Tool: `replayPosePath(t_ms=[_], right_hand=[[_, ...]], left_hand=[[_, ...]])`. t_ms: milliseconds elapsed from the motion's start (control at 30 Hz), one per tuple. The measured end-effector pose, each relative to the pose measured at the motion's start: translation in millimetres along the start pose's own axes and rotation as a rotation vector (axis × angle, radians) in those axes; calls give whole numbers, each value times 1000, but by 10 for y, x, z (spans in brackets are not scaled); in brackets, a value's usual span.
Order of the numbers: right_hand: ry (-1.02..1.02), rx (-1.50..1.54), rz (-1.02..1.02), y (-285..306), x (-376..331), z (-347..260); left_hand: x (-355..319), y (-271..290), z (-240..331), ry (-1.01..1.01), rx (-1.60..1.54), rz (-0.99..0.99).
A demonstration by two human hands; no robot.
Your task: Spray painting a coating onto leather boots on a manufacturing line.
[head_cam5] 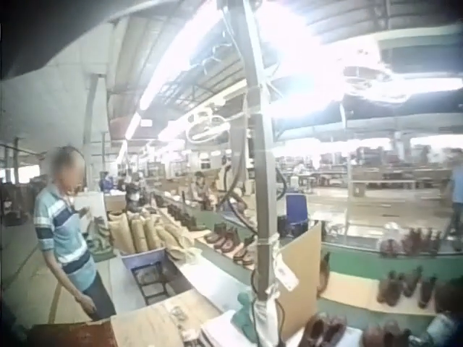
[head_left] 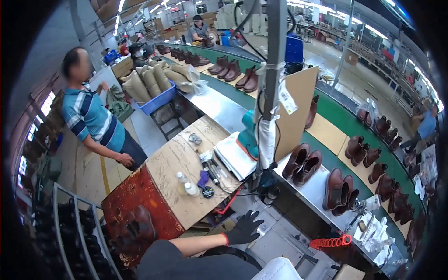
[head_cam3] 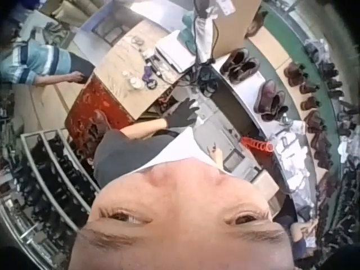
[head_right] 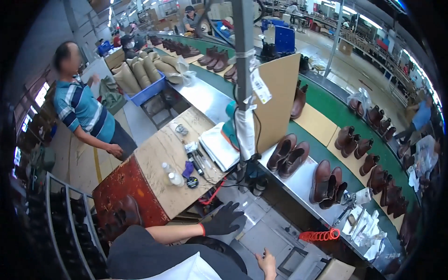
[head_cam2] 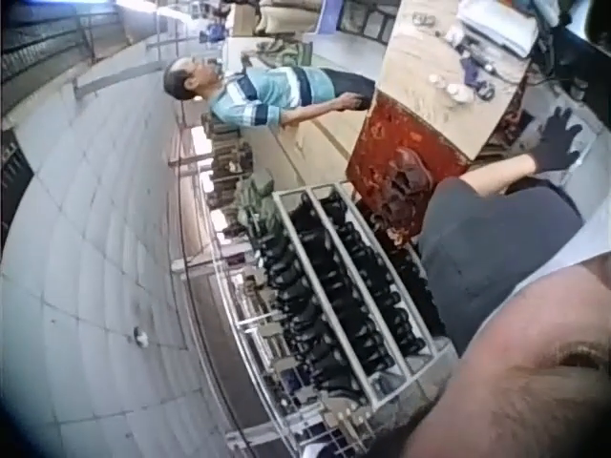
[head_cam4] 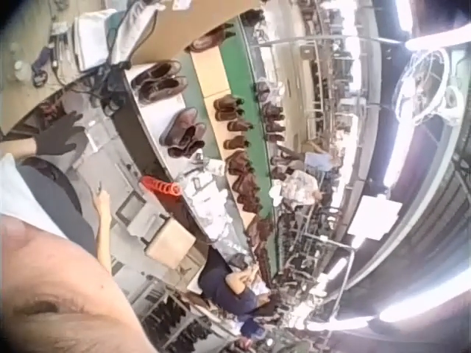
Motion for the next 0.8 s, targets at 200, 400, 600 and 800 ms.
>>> replayPosePath(t_ms=[200,400,600,800], right_hand=[[-33,0,55,1085,113,-459],[-241,139,35,1595,299,-77],[90,227,74,2651,758,154],[111,434,176,3472,1581,391]], left_hand=[[1032,-287,-56,-70,-74,216],[1387,-967,176,-28,-301,-109],[1967,-971,323,224,-489,32],[2964,-996,275,286,-546,218]])
Point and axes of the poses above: each hand's wrist, its own x-axis towards the middle knuckle, its own y-axis out of the back of the hand, z = x × y, the point moved 4 cm from there along x, towards the middle knuckle, and after that the axes turned 5 degrees about -y, right-handed, at the moved point
